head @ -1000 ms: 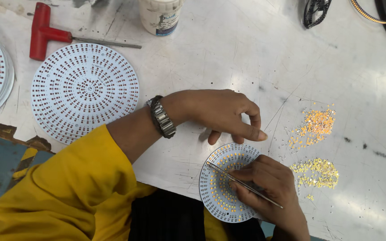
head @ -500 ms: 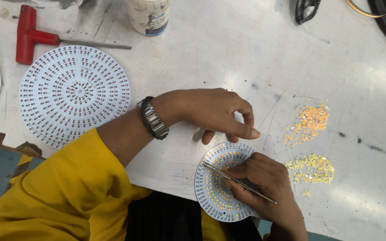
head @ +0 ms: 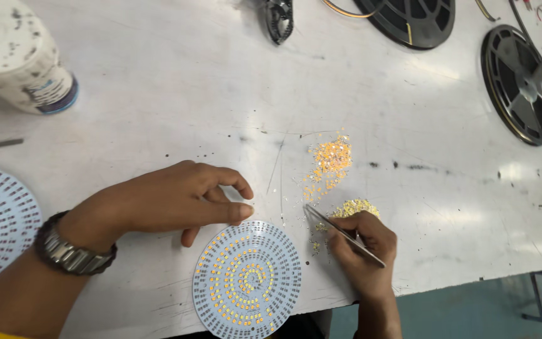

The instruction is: The person uses tweezers to pick small yellow and orange LED components from piles on the table and places them into designated holes on a circular LED board. The left hand stabilizes the board while the right hand performs the placement.

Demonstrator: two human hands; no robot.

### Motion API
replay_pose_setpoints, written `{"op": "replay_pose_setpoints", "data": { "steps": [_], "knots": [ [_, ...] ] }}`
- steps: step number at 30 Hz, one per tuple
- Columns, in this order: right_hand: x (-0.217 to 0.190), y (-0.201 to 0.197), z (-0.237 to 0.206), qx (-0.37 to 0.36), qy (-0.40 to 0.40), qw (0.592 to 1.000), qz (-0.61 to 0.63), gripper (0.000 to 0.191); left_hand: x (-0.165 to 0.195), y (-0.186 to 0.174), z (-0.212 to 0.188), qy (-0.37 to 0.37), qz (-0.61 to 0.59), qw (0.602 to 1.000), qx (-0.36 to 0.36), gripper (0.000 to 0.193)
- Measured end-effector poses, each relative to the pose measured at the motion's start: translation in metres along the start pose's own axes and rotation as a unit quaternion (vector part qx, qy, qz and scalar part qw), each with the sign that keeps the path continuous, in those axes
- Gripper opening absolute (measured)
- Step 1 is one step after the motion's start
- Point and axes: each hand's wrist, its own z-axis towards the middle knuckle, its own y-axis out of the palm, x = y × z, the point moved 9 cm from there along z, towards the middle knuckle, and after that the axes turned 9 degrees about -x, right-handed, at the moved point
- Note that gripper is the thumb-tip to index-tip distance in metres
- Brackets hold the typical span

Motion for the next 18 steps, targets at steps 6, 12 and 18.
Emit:
{"op": "replay_pose_setpoints", "data": {
  "steps": [6, 12, 18],
  "knots": [
    [-0.003, -0.002, 0.003, 0.013, -0.019, 1.0, -0.006, 0.013, -0.006, 0.0, 0.002, -0.029, -0.016, 0.999, 0.002, 0.059],
    [-0.009, 0.0, 0.007, 0.004, -0.023, 1.0, -0.012, 0.013, -0.009, 0.0, 0.003, -0.048, -0.012, 0.999, 0.003, 0.059],
    [-0.015, -0.001, 0.007, 0.002, -0.034, 0.999, -0.025, 0.016, -0.008, 0.0, 0.002, -0.059, -0.013, 0.998, 0.003, 0.059]
  ]
}}
